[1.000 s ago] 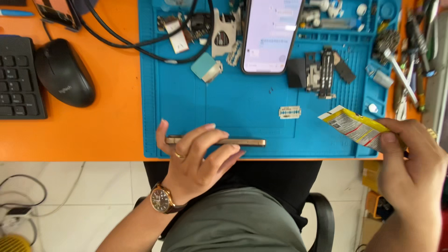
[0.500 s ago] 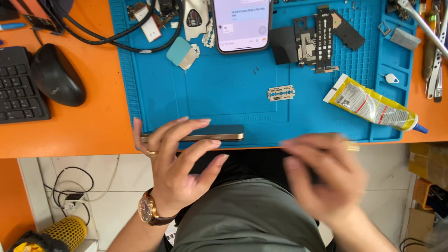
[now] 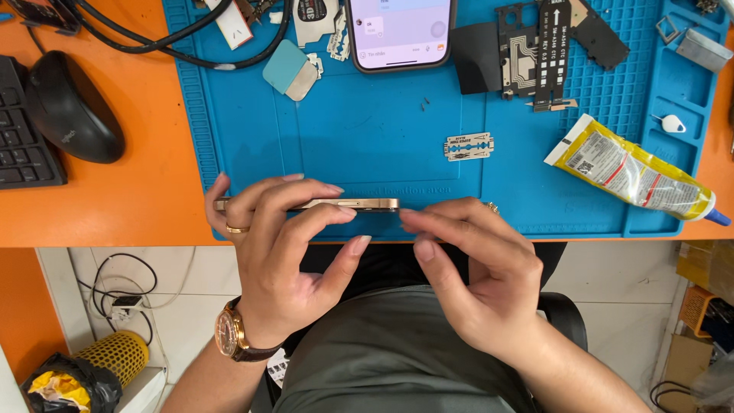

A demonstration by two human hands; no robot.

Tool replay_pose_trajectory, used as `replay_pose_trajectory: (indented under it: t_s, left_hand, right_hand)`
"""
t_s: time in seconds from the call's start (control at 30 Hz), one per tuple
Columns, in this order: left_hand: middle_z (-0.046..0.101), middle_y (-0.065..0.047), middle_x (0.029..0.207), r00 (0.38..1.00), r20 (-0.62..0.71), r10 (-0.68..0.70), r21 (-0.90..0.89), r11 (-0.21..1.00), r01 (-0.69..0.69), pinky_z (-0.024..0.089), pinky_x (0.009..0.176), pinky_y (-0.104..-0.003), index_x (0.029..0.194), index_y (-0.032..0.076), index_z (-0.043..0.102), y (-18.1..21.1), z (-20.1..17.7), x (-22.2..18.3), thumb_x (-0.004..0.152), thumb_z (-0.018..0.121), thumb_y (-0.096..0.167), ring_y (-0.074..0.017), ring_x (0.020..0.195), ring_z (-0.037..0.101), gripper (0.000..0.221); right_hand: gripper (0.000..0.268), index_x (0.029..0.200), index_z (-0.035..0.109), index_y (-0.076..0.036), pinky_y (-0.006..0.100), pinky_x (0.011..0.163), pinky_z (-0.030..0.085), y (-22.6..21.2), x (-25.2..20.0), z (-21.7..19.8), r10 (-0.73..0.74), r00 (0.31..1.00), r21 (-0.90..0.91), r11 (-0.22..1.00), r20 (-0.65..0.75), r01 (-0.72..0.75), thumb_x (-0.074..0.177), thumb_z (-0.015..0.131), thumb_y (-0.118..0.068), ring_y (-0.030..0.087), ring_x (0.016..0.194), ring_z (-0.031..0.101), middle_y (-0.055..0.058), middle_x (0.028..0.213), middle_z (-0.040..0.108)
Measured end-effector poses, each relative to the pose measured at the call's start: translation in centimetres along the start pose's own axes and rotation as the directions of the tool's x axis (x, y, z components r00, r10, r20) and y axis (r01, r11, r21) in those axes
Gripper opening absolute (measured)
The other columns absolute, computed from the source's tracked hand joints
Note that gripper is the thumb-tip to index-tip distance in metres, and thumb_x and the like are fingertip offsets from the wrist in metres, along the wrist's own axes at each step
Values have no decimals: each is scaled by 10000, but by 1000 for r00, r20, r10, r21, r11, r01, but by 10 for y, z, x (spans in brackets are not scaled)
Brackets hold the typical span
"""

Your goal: The person disassembles a smartphone, separates the screen assembly from the chassis, and applies adhesive along the frame edges. They then reassemble the device, press the edges to secure the seal, and test the screen by unlocking the phone and swiping through the interface.

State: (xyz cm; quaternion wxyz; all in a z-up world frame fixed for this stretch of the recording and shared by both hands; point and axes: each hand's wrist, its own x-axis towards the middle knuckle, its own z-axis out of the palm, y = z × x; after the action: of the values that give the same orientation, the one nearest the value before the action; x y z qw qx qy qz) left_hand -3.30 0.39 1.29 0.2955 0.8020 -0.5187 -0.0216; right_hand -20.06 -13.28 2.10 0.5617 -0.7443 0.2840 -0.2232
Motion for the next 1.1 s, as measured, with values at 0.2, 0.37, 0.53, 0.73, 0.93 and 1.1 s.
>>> replay_pose_trajectory:
  t_s: [0.2, 0.37, 0.53, 0.73, 0.93, 1.1]
  left_hand:
    - [726, 30, 1186, 1000, 27, 15, 0, 1000, -15, 222, 1210, -613, 1047, 248, 714, 0, -3, 1, 1015, 714, 417, -306, 1224, 650, 172]
    - [720, 39, 1191, 1000, 30, -7, -3, 1000, 8, 202, 1220, -609, 1054, 237, 694, 2, -3, 5, 1017, 709, 408, -309, 1211, 671, 176]
    - [712, 48, 1189, 999, 33, -30, -10, 1000, 30, 204, 1212, -606, 1068, 244, 693, 2, -1, 5, 1008, 721, 427, -293, 1212, 649, 194]
    - [707, 34, 1180, 1000, 8, -18, -5, 1000, 18, 231, 1189, -603, 1089, 228, 709, 2, 2, 5, 1030, 699, 401, -297, 1182, 652, 183]
    - [708, 21, 1147, 1000, -18, -11, -33, 999, 10, 217, 1189, -588, 1072, 229, 703, 0, 4, 5, 1029, 730, 360, -288, 1173, 648, 140]
    - [706, 30, 1145, 1000, -24, -14, -16, 1000, 14, 219, 1184, -601, 1072, 242, 702, 1, 5, 6, 1026, 728, 352, -285, 1167, 646, 122]
  right_hand:
    - [242, 1235, 743, 23, 297, 872, 653, 0, -3, 3, 78, 997, 140, 987, -5, -76, 1037, 652, -80, 246, 968, 787, 175, 1067, 772]
    - [197, 1203, 752, 22, 278, 801, 627, 1, -1, 9, 69, 997, 84, 994, -45, -65, 1038, 662, -37, 239, 920, 787, 181, 1028, 775]
    - [178, 1178, 769, 10, 244, 659, 561, 0, -2, 12, 112, 991, 37, 993, -70, -109, 1006, 724, -1, 216, 865, 796, 167, 998, 792]
    - [178, 1157, 806, -18, 192, 440, 415, -2, -2, 13, 276, 959, 88, 959, -57, -271, 987, 752, -10, 92, 460, 552, 94, 900, 751]
    - [145, 1107, 814, 9, 197, 408, 446, 0, -1, 15, 330, 942, 90, 941, -52, -325, 987, 736, -6, 116, 411, 583, 120, 909, 752]
    - [143, 1100, 822, -6, 198, 410, 449, 2, 0, 15, 330, 942, 27, 944, -54, -329, 1000, 725, -43, 118, 390, 613, 116, 930, 769]
